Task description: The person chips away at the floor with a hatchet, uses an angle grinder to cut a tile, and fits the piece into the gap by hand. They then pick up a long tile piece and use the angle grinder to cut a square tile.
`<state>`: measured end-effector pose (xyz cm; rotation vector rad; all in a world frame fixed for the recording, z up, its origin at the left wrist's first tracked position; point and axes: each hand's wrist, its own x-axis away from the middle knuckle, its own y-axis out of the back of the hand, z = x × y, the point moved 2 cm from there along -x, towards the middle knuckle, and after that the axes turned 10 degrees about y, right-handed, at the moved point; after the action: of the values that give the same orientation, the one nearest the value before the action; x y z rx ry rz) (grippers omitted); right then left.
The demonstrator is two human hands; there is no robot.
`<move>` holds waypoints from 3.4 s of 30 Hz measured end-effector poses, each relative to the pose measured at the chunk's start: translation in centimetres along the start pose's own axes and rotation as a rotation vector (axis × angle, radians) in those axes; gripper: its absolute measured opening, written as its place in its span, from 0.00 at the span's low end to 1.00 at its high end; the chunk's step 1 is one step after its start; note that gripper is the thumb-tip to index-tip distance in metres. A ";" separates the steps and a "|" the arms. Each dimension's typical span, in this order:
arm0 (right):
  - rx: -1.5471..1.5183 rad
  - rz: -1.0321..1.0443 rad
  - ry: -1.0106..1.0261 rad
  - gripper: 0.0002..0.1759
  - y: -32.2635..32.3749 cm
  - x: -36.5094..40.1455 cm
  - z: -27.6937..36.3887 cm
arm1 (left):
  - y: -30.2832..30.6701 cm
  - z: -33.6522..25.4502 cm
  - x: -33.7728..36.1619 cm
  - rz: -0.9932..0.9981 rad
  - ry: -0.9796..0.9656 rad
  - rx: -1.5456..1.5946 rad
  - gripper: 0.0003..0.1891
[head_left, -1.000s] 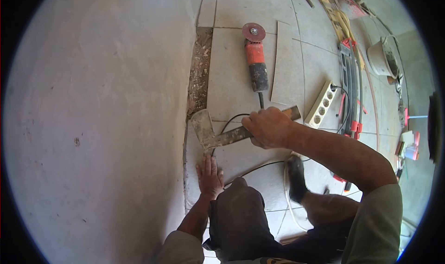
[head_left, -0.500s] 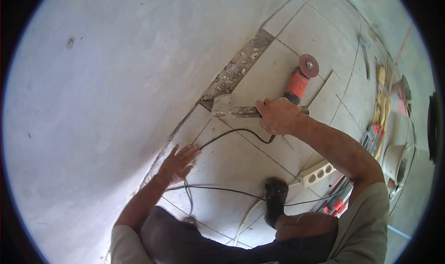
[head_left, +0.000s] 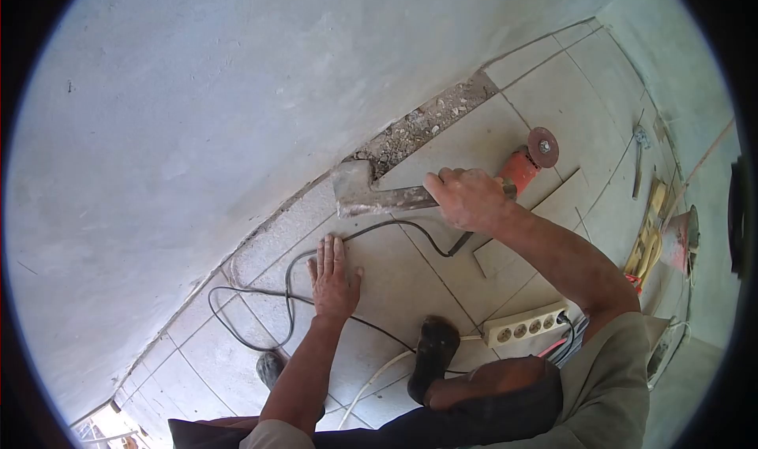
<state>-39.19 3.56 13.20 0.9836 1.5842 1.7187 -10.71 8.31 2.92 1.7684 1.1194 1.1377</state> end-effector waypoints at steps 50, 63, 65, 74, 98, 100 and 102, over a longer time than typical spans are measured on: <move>0.030 0.175 -0.052 0.12 2.8 -1.7 0.7 | -1.7 1.9 -0.3 -0.043 -0.027 0.143 0.38; 0.091 0.110 0.009 0.10 2.5 -1.7 -0.5 | -1.4 1.5 -0.7 -0.067 -0.032 0.132 0.37; 0.056 0.181 -0.170 0.11 0.6 -2.1 -3.9 | -1.7 1.7 -0.2 -0.059 -0.027 0.129 0.37; -0.208 0.092 -0.588 0.13 1.2 2.6 -3.4 | -2.2 1.8 -0.3 -0.065 -0.029 0.125 0.38; -1.665 -1.402 -1.132 0.14 1.1 1.2 -3.5 | 1.1 -1.0 -0.7 0.112 0.039 -0.106 0.41; -1.800 -1.222 -1.169 0.13 -2.8 -1.1 -2.9 | 0.9 -0.8 -1.0 0.107 0.053 -0.111 0.41; -1.902 -1.036 -1.212 0.13 -3.9 -0.7 -2.2 | 0.6 -1.1 -0.7 0.113 0.055 -0.103 0.41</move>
<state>-40.86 2.22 9.25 -0.0678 -0.5544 0.7316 -11.71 7.56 3.64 1.7475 0.9843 1.2951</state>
